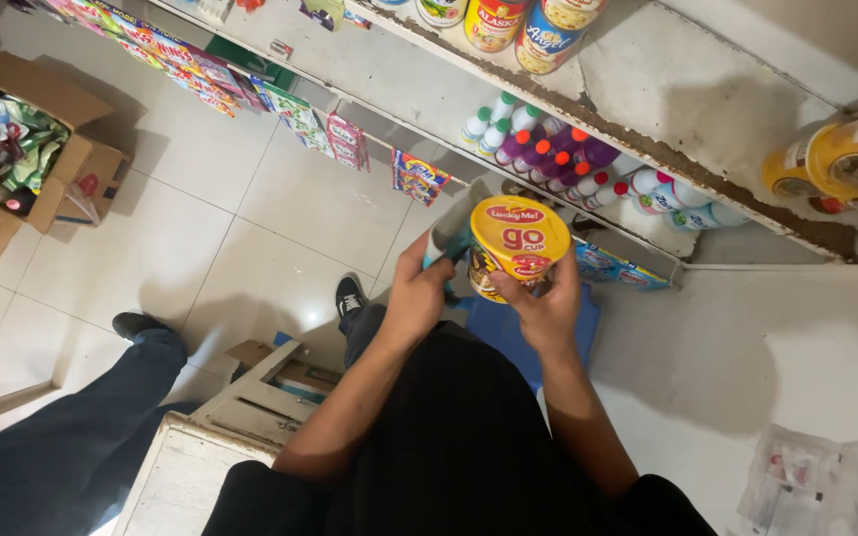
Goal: Wiping dust off grocery products and organizing them on shelves in a store.
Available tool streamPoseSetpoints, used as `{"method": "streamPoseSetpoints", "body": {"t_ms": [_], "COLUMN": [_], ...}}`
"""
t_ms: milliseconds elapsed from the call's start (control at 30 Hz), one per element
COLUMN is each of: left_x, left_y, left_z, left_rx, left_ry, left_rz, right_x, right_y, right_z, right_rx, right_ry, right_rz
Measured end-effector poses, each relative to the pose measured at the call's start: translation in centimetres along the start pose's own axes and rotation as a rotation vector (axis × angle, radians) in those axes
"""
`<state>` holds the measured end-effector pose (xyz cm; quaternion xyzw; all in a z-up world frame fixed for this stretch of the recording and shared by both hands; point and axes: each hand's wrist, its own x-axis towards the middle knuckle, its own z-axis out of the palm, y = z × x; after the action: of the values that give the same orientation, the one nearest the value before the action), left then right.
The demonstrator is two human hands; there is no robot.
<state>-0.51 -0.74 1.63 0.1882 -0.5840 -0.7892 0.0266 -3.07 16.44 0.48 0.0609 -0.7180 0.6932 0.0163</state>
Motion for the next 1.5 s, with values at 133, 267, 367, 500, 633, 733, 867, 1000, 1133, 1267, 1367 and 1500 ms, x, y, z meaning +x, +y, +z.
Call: {"method": "streamPoseSetpoints", "body": {"t_ms": [133,267,367,500,633,733,867,1000,1133,1267,1367,1500], "left_x": [-0.3,-0.2,-0.2,-0.8,-1.3,-1.3,-0.1,0.0,-0.2,0.3,-0.9,-0.8], "left_y": [-0.1,-0.6,-1.2,-0.4,0.7,2.6,-0.5,-0.1,1.6,0.7,2.2,1.0], "left_z": [0.3,0.3,0.3,0.5,0.7,1.1,-0.1,0.1,0.2,0.4,0.5,0.5], "left_rx": [0.039,0.076,0.084,0.102,0.115,0.113,0.115,0.065,0.092,0.096,0.145,0.143], "left_ry": [-0.059,-0.08,-0.084,-0.1,-0.091,-0.092,-0.062,-0.012,0.006,0.0,-0.019,-0.038], "left_rz": [0.036,0.03,0.034,0.029,-0.016,-0.027,-0.013,-0.065,-0.115,-0.138,-0.056,-0.017], "right_x": [0.2,0.2,0.1,0.3,0.2,0.3,0.4,-0.4,-0.6,-0.7,-0.8,-0.6], "right_y": [0.5,1.1,1.5,0.3,0.2,-0.2,-0.6,-0.6,-1.1,-1.2,-1.2,-1.3], "right_z": [-0.4,-1.1,-1.3,-0.8,-0.7,-0.7,-1.1,-0.6,-0.2,0.1,0.4,0.5], "right_rx": [0.097,0.104,0.109,0.115,0.076,0.011,-0.074,-0.029,0.037,0.035,0.007,-0.031], "right_ry": [-0.023,-0.031,-0.03,-0.026,0.005,0.015,-0.008,-0.018,-0.035,-0.023,0.006,0.025], "right_rz": [0.031,0.017,0.012,-0.001,-0.023,-0.053,-0.04,-0.016,-0.012,0.009,-0.006,0.005]}}
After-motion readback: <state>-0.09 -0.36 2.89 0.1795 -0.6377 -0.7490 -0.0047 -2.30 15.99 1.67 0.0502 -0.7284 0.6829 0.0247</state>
